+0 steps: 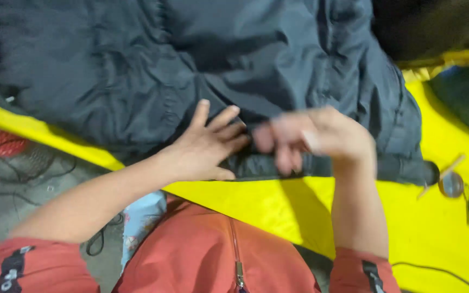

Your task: Altering a jacket by marking the waistband, carefully removing stitches with a seam ripper, and applying heat with a hair dryer.

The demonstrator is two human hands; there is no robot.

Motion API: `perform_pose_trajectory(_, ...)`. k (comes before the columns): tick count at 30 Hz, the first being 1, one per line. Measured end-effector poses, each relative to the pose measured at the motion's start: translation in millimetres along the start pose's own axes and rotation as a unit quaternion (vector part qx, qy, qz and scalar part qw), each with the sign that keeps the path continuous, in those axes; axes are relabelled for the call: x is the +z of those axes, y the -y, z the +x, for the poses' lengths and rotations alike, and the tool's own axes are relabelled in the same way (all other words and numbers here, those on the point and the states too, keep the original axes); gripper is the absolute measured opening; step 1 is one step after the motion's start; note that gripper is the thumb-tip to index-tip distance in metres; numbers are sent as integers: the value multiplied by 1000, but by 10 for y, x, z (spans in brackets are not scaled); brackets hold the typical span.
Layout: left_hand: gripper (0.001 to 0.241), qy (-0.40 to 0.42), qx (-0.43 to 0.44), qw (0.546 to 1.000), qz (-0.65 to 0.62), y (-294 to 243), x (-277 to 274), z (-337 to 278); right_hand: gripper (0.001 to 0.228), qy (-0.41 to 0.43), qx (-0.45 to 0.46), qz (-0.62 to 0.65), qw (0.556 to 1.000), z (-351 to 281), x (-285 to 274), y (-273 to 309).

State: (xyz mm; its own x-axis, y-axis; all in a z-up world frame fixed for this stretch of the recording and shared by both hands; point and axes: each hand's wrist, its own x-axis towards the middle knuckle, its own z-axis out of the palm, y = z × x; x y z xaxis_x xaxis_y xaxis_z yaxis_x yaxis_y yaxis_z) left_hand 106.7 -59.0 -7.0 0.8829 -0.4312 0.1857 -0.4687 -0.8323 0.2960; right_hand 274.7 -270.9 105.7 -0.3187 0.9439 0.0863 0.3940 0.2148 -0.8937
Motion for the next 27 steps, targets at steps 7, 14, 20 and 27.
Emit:
perform_pose_trajectory(7,113,141,-159,977,16,80,20,32,74,-434,105,363,818,-607,-166,-1412)
perform_pose_trajectory(14,63,-165,34,979,113,17,187,-118,69,-500,123,244,822,-708,-374,-1349)
perform_pose_trajectory(20,61,-23,-128,991,22,-82,286,82,55,-433,97,242,863,-73,355,-194)
perform_pose_trajectory(27,96,132,-204,970,30,-59,92,189,54,-418,106,436,790,26,1056,-994)
